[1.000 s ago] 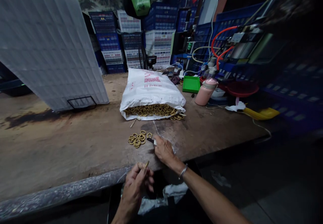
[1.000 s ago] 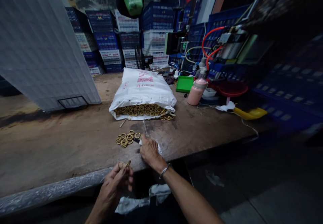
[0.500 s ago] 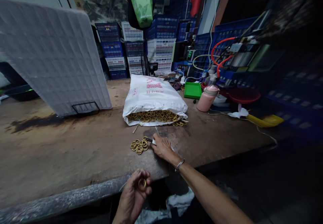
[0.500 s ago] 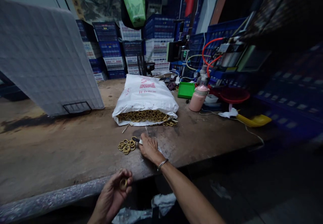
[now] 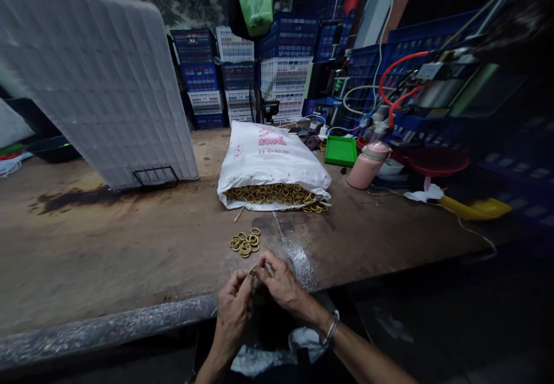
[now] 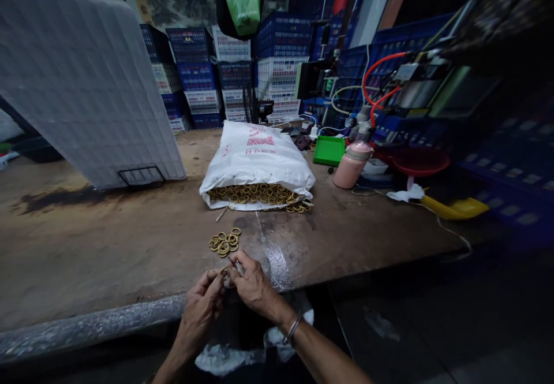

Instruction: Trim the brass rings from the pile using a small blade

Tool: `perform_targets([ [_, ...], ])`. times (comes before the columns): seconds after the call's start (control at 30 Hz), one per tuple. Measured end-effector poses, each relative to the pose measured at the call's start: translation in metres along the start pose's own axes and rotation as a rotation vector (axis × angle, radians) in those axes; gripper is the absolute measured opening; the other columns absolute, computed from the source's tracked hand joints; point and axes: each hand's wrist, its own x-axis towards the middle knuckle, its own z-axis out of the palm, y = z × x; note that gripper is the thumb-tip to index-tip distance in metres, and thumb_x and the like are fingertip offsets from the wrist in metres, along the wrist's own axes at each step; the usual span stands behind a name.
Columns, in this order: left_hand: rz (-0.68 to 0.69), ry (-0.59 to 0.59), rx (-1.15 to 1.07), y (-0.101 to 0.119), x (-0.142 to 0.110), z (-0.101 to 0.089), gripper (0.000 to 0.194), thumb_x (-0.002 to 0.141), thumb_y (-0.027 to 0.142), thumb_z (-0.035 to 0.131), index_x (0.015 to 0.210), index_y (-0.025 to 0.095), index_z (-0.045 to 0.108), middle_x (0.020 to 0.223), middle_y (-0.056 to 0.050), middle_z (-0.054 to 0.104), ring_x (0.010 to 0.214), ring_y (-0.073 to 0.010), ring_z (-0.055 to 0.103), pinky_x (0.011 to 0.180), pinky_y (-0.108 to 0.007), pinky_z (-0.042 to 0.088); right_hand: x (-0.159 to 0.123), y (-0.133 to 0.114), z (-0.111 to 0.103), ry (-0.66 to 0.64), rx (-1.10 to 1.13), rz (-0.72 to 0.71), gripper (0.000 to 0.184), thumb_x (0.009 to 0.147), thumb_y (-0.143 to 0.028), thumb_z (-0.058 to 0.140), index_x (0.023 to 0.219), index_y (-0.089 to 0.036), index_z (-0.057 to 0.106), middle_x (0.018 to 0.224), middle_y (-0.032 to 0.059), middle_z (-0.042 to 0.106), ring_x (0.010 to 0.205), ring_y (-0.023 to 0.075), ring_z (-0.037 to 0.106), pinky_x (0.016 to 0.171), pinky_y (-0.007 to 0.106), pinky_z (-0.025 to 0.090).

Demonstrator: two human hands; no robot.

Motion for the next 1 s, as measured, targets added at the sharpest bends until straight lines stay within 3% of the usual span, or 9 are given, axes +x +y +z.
perform_targets([
  [0.13, 0.203, 0.029, 0.149, 0.004, -0.002, -0.002, 0.021, 0.068, 0.037, 0.062, 0.069, 0.016, 0.061, 0.061, 0.001, 0.056, 0.056, -0.0107, 0.049, 0.054, -0.019, 0.040, 0.000, -0.005, 0.002, -0.032, 0.077, 0.049, 0.017, 0.080, -0.032, 0.044, 0.071, -0.017, 0.046, 0.060, -0.0049, 0.049, 0.059, 0.0086, 0.046, 0.057, 0.019, 0.035],
  [0.23, 0.321, 0.034, 0.214, 0.005, -0.003, -0.001, 0.019, 0.067, 0.036, 0.062, 0.069, 0.017, 0.063, 0.064, 0.000, 0.059, 0.064, -0.0137, 0.051, 0.063, -0.022, 0.042, 0.003, -0.006, 0.003, -0.023, 0.053, 0.058, 0.021, 0.080, -0.034, 0.044, 0.067, -0.017, 0.046, 0.058, -0.0052, 0.046, 0.057, 0.0081, 0.044, 0.055, 0.018, 0.034],
  [0.3, 0.269, 0.017, 0.209, 0.004, -0.003, -0.002, 0.021, 0.067, 0.038, 0.062, 0.068, 0.017, 0.062, 0.061, 0.001, 0.057, 0.058, -0.0118, 0.049, 0.057, -0.020, 0.041, 0.004, -0.005, 0.004, -0.011, 0.021, 0.069, 0.021, 0.079, -0.034, 0.045, 0.066, -0.017, 0.045, 0.057, -0.0059, 0.043, 0.055, 0.0074, 0.041, 0.052, 0.018, 0.032],
  [0.4, 0.020, -0.030, 0.164, 0.001, -0.001, -0.003, 0.031, 0.069, 0.048, 0.057, 0.063, 0.017, 0.054, 0.044, 0.007, 0.043, 0.037, -0.0058, 0.035, 0.037, -0.017, 0.028, 0.004, -0.004, 0.005, 0.010, -0.028, 0.073, 0.020, 0.078, -0.032, 0.045, 0.065, -0.017, 0.045, 0.057, -0.0064, 0.039, 0.054, 0.0070, 0.037, 0.050, 0.017, 0.029],
  [0.47, -0.089, -0.068, 0.129, -0.001, 0.000, -0.005, 0.035, 0.070, 0.052, 0.053, 0.062, 0.018, 0.049, 0.039, 0.009, 0.035, 0.031, -0.0038, 0.026, 0.033, -0.016, 0.019, 0.003, -0.006, 0.005, 0.020, -0.044, 0.067, 0.020, 0.078, -0.032, 0.046, 0.064, -0.017, 0.046, 0.056, -0.0064, 0.039, 0.054, 0.0070, 0.036, 0.050, 0.018, 0.029],
  [0.73, -0.090, -0.078, 0.003, -0.002, 0.000, -0.003, 0.033, 0.065, 0.049, 0.060, 0.064, 0.019, 0.046, 0.047, 0.008, 0.045, 0.033, -0.0024, 0.032, 0.034, -0.014, 0.022, 0.008, -0.001, 0.004, 0.030, 0.013, 0.096, 0.022, 0.081, -0.027, 0.039, 0.065, -0.016, 0.048, 0.058, -0.0036, 0.049, 0.056, 0.0082, 0.046, 0.053, 0.018, 0.034],
  [0.9, -0.079, -0.077, -0.064, 0.002, -0.001, -0.001, 0.033, 0.065, 0.048, 0.060, 0.067, 0.019, 0.045, 0.051, 0.008, 0.048, 0.033, -0.0017, 0.032, 0.034, -0.014, 0.022, 0.003, 0.006, 0.000, -0.021, -0.235, 0.002, 0.012, 0.077, -0.018, 0.041, 0.071, -0.018, 0.052, 0.059, -0.0026, 0.054, 0.055, 0.0093, 0.047, 0.052, 0.019, 0.031],
  [1.0, -0.043, -0.066, -0.058, 0.006, -0.001, 0.000, 0.035, 0.064, 0.050, 0.061, 0.066, 0.018, 0.046, 0.050, 0.008, 0.046, 0.035, -0.0016, 0.032, 0.035, -0.014, 0.023, -0.003, 0.003, -0.002, -0.093, -0.395, -0.096, 0.021, 0.066, -0.008, 0.039, 0.077, -0.020, 0.053, 0.062, -0.0019, 0.055, 0.057, 0.0105, 0.047, 0.055, 0.019, 0.030],
])
